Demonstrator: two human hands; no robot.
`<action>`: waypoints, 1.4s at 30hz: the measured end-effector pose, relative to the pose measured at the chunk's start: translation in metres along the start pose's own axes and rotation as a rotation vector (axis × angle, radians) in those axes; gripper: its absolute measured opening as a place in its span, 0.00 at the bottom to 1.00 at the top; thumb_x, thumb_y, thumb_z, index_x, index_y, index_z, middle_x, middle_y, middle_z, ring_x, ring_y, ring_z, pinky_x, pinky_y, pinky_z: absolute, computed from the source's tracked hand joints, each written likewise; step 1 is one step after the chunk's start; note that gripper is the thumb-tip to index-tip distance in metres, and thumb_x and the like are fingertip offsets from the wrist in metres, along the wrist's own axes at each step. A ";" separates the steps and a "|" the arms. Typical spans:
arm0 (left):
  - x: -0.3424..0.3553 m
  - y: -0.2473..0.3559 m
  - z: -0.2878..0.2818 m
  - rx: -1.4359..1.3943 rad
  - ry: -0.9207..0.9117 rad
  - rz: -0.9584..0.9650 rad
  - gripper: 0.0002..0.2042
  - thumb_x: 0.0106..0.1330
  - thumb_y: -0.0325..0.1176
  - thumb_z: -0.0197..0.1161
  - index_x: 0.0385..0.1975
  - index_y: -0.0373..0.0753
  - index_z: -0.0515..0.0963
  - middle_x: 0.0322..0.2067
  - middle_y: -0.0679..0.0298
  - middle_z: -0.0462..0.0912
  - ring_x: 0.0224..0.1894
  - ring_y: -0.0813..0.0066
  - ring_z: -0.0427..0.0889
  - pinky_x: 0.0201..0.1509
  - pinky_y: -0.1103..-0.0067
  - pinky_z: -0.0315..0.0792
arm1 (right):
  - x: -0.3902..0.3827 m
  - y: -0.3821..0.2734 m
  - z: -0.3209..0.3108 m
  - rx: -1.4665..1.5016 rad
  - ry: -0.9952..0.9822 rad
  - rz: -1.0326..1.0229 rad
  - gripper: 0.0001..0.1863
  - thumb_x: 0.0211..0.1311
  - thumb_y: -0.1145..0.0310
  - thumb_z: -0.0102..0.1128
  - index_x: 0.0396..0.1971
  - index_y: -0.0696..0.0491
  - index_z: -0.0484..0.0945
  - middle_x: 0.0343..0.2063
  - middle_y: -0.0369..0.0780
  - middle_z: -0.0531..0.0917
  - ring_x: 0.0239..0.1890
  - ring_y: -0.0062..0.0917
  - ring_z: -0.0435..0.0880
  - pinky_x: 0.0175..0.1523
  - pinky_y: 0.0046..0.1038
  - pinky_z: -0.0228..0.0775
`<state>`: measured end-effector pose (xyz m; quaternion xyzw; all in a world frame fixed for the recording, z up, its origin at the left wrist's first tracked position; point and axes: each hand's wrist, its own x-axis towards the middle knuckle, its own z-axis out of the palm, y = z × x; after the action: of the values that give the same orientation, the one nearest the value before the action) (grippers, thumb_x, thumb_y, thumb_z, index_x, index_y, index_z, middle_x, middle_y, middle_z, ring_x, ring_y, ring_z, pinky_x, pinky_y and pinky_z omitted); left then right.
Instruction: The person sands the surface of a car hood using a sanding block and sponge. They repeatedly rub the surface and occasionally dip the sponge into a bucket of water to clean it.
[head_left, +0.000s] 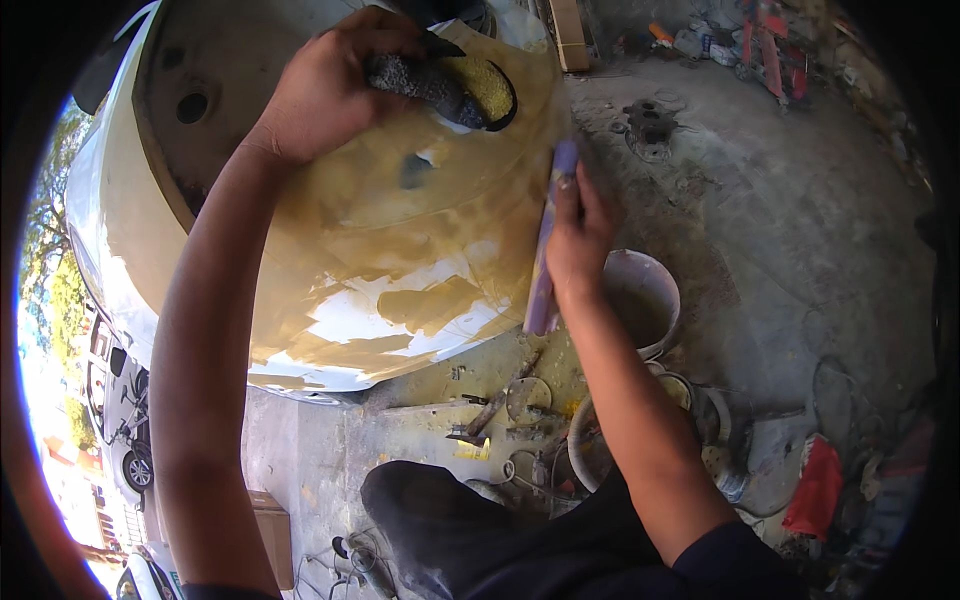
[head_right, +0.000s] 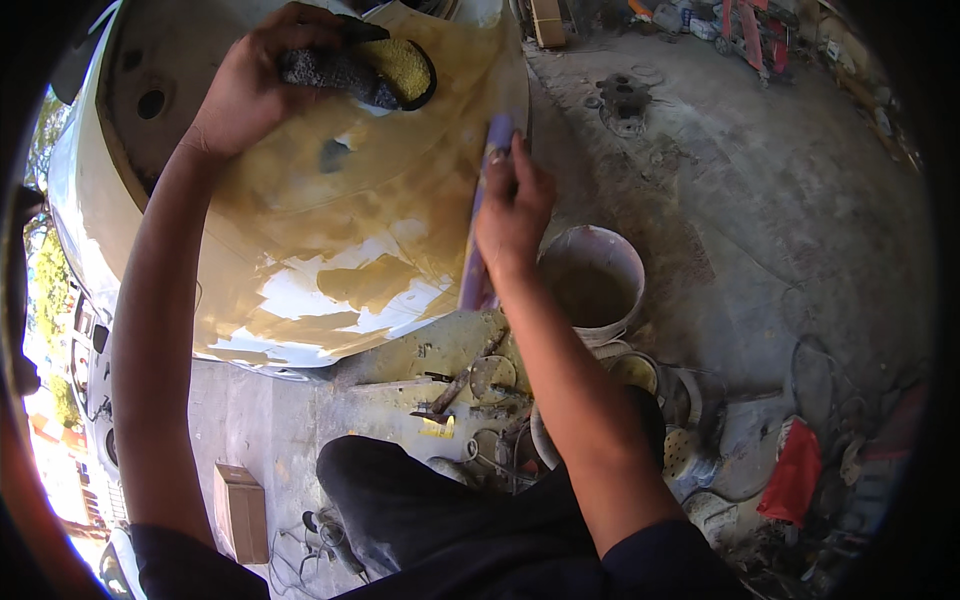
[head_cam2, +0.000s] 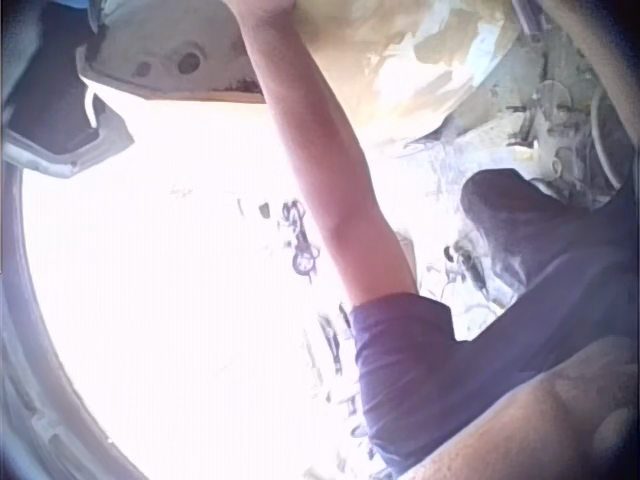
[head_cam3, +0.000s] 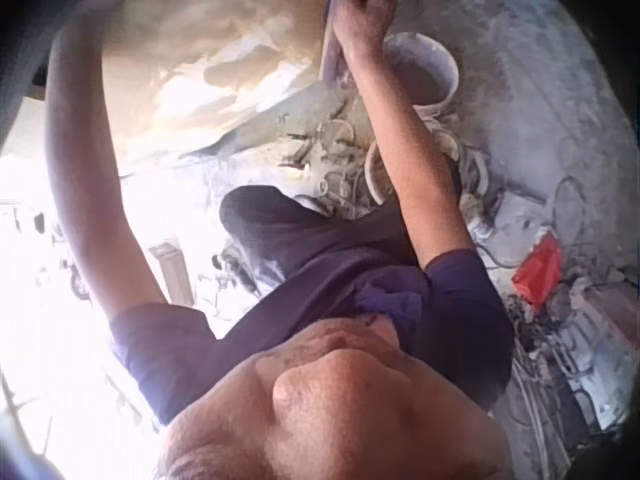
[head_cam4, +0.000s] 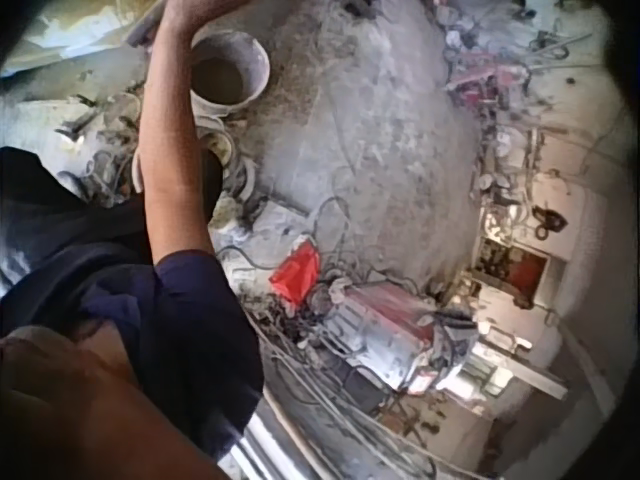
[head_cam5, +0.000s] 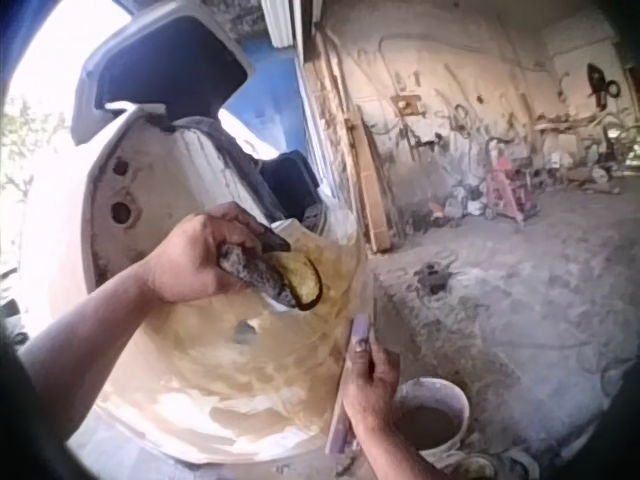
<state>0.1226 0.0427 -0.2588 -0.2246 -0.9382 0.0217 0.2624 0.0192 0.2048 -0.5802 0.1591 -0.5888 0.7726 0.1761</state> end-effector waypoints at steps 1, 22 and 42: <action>0.002 -0.001 0.002 -0.042 0.008 0.010 0.22 0.53 0.32 0.89 0.48 0.37 0.93 0.55 0.52 0.92 0.60 0.51 0.90 0.70 0.61 0.81 | -0.011 -0.004 0.001 -0.138 0.040 -0.093 0.24 0.86 0.62 0.66 0.72 0.56 0.83 0.54 0.49 0.85 0.60 0.37 0.81 0.68 0.41 0.73; -0.002 0.005 0.003 0.032 0.008 -0.041 0.24 0.52 0.30 0.87 0.52 0.36 0.93 0.56 0.52 0.92 0.61 0.53 0.91 0.70 0.63 0.82 | -0.001 0.000 0.013 0.015 0.096 -0.153 0.26 0.85 0.55 0.68 0.73 0.53 0.84 0.57 0.50 0.81 0.58 0.43 0.81 0.69 0.44 0.73; 0.007 0.014 -0.001 0.021 -0.019 -0.067 0.20 0.53 0.30 0.87 0.47 0.35 0.92 0.56 0.53 0.93 0.59 0.51 0.91 0.69 0.62 0.82 | 0.014 -0.006 0.012 0.012 0.080 -0.099 0.24 0.85 0.58 0.67 0.72 0.52 0.86 0.57 0.50 0.85 0.62 0.42 0.81 0.68 0.42 0.73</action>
<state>0.1235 0.0581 -0.2573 -0.1903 -0.9473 0.0250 0.2563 0.0099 0.1959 -0.5651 0.1579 -0.5680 0.7723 0.2365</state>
